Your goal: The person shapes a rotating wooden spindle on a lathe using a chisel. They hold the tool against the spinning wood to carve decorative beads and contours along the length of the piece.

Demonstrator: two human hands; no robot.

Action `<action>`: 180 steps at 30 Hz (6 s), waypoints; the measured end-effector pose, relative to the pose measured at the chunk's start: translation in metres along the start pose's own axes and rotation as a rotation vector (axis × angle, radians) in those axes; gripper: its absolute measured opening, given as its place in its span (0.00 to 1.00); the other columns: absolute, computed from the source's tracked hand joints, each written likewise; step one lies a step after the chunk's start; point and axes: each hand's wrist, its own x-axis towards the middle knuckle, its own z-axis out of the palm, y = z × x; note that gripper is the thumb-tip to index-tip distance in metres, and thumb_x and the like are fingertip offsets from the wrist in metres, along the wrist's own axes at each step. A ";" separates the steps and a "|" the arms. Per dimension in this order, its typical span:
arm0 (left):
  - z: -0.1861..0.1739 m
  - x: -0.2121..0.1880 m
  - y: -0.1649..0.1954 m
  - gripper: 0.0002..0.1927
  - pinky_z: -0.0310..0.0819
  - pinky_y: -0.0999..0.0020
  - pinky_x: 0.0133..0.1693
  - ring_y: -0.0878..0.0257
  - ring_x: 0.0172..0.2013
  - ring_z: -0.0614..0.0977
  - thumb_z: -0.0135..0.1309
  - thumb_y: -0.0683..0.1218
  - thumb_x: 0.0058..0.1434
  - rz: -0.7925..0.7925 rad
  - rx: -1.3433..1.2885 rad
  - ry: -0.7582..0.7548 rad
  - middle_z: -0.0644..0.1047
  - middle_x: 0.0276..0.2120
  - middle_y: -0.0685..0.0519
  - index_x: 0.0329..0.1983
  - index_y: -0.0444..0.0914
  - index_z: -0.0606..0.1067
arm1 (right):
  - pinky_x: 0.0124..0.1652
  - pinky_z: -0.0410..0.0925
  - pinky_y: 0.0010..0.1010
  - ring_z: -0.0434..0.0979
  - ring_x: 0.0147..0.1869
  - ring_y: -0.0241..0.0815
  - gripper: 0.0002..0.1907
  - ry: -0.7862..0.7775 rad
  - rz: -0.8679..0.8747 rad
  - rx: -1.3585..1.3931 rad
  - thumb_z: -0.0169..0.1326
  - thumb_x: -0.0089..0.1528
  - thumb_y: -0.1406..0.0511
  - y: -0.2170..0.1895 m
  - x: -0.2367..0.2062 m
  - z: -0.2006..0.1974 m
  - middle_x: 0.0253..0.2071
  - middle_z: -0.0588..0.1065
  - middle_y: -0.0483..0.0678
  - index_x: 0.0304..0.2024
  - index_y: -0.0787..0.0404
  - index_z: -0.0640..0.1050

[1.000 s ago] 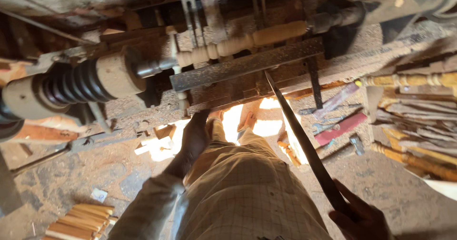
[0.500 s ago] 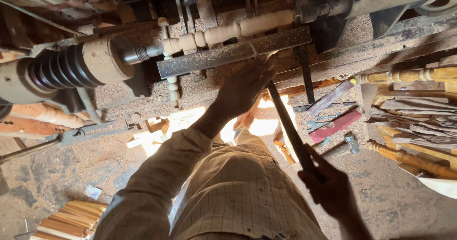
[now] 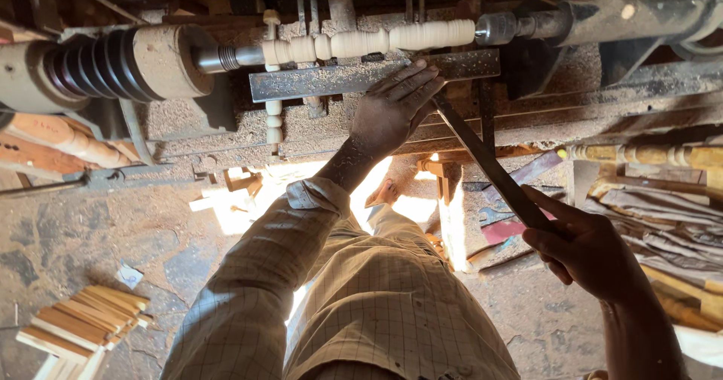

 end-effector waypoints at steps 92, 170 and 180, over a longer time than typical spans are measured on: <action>-0.051 -0.017 -0.049 0.26 0.77 0.62 0.63 0.57 0.65 0.76 0.64 0.43 0.66 0.260 -0.064 -0.109 0.75 0.64 0.51 0.67 0.42 0.72 | 0.21 0.69 0.30 0.70 0.16 0.32 0.36 0.192 0.206 0.000 0.62 0.59 0.56 -0.033 -0.065 0.161 0.17 0.78 0.46 0.71 0.41 0.69; -0.040 -0.020 -0.042 0.20 0.80 0.62 0.58 0.58 0.57 0.83 0.58 0.38 0.64 0.074 0.025 0.064 0.81 0.57 0.52 0.59 0.43 0.78 | 0.24 0.68 0.34 0.67 0.20 0.39 0.36 0.093 0.460 -0.305 0.66 0.62 0.57 -0.044 -0.061 0.086 0.23 0.72 0.50 0.72 0.32 0.70; -0.048 -0.020 -0.045 0.21 0.77 0.57 0.62 0.54 0.61 0.79 0.57 0.34 0.63 0.131 -0.103 0.002 0.78 0.59 0.47 0.59 0.37 0.77 | 0.44 0.76 0.35 0.89 0.42 0.37 0.45 0.246 0.180 -0.103 0.65 0.55 0.61 -0.053 -0.082 0.208 0.38 0.85 0.51 0.75 0.48 0.67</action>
